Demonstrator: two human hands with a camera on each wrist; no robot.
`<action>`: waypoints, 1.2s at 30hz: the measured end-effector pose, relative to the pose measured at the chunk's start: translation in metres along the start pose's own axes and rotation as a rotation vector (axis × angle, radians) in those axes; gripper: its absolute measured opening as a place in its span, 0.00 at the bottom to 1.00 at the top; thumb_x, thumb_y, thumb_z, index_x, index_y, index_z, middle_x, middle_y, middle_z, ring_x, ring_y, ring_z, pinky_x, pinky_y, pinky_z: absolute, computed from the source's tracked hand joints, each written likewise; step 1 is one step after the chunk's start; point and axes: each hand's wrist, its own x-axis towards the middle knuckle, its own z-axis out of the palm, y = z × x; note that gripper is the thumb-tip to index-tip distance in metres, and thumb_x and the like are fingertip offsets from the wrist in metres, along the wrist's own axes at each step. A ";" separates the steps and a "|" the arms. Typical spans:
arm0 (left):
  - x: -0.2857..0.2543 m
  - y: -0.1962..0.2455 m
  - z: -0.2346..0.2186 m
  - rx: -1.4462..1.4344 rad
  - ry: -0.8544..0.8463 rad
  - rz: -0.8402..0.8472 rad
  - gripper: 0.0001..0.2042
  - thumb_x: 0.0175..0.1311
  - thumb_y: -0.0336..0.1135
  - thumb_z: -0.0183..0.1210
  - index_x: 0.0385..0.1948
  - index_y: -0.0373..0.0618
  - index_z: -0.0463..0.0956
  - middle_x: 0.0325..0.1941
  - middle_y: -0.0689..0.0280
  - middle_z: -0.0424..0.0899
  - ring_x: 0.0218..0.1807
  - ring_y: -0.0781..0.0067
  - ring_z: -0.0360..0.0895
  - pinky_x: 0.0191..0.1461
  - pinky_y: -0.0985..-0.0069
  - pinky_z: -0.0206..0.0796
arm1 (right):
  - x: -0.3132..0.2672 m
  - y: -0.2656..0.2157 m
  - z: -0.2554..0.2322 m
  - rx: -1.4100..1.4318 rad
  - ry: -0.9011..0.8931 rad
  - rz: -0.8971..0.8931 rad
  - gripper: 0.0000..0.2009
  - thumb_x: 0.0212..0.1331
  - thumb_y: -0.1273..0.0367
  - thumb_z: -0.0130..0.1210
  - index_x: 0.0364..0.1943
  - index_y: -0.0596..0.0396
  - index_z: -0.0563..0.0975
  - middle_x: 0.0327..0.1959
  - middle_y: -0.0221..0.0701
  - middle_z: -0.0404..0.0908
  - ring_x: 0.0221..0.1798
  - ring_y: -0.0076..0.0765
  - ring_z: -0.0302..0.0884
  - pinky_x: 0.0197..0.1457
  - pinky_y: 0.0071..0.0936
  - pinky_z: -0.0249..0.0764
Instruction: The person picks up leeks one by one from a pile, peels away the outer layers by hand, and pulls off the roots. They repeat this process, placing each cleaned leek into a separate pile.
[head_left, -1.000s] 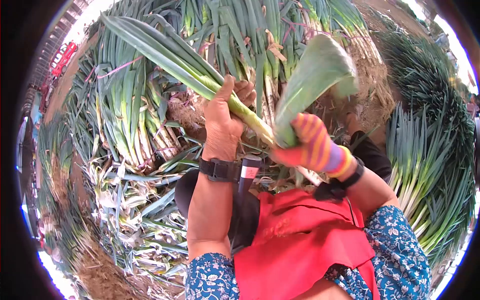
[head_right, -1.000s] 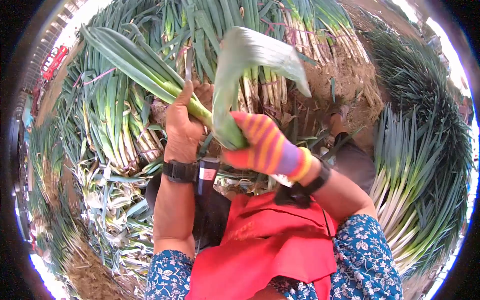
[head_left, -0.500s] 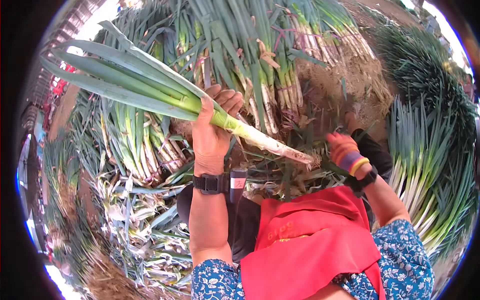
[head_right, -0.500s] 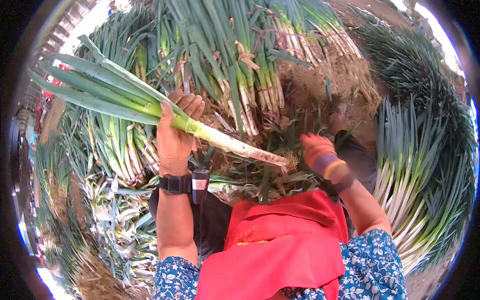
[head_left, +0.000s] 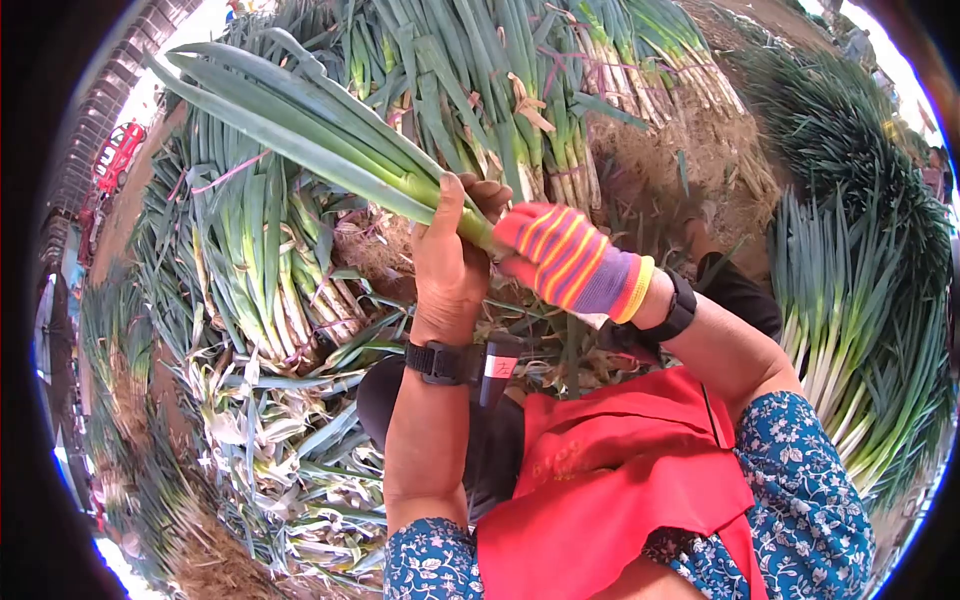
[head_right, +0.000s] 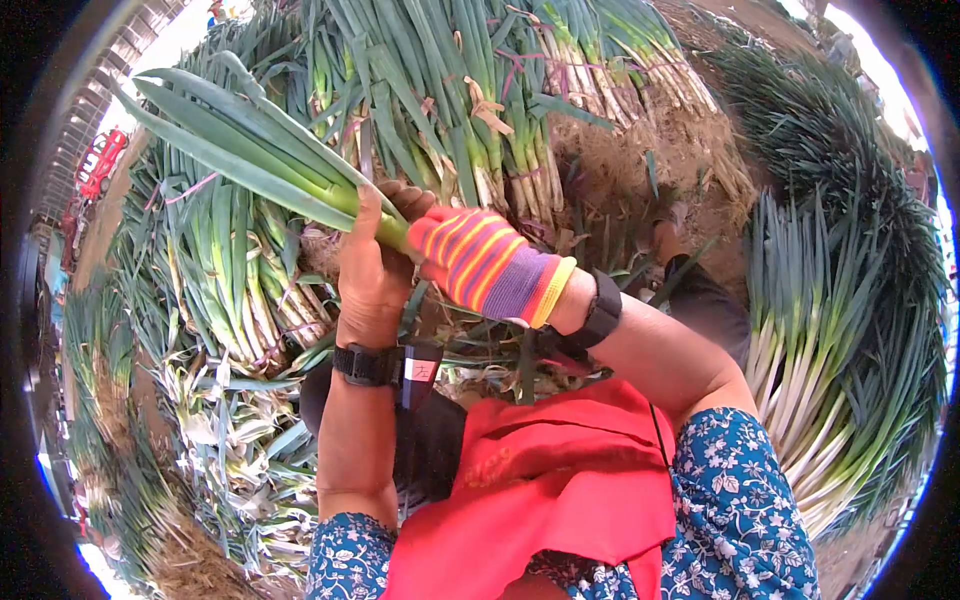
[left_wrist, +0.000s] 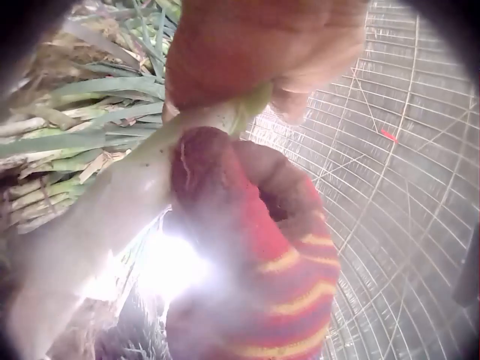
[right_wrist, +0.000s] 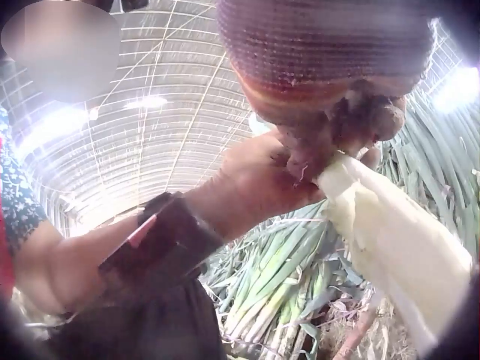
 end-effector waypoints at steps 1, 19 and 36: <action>0.004 -0.004 -0.006 -0.006 0.048 -0.031 0.17 0.62 0.42 0.56 0.40 0.36 0.68 0.34 0.57 0.77 0.38 0.62 0.77 0.46 0.68 0.69 | 0.001 -0.001 0.012 -0.131 -0.008 -0.033 0.09 0.41 0.70 0.58 0.27 0.54 0.70 0.25 0.33 0.71 0.30 0.47 0.72 0.31 0.38 0.68; -0.001 -0.023 -0.005 -0.017 0.165 -0.013 0.14 0.58 0.42 0.60 0.33 0.44 0.66 0.28 0.65 0.71 0.31 0.69 0.71 0.40 0.65 0.69 | -0.130 0.039 0.065 -0.109 -0.794 0.026 0.06 0.39 0.71 0.54 0.21 0.52 0.68 0.18 0.34 0.74 0.22 0.43 0.75 0.27 0.31 0.72; -0.004 0.011 0.008 -0.067 -0.152 0.097 0.17 0.63 0.47 0.53 0.40 0.41 0.67 0.28 0.66 0.70 0.28 0.75 0.67 0.39 0.73 0.64 | -0.044 0.019 -0.037 0.077 0.105 0.155 0.31 0.44 0.66 0.64 0.56 0.55 0.66 0.45 0.41 0.74 0.41 0.49 0.75 0.43 0.36 0.72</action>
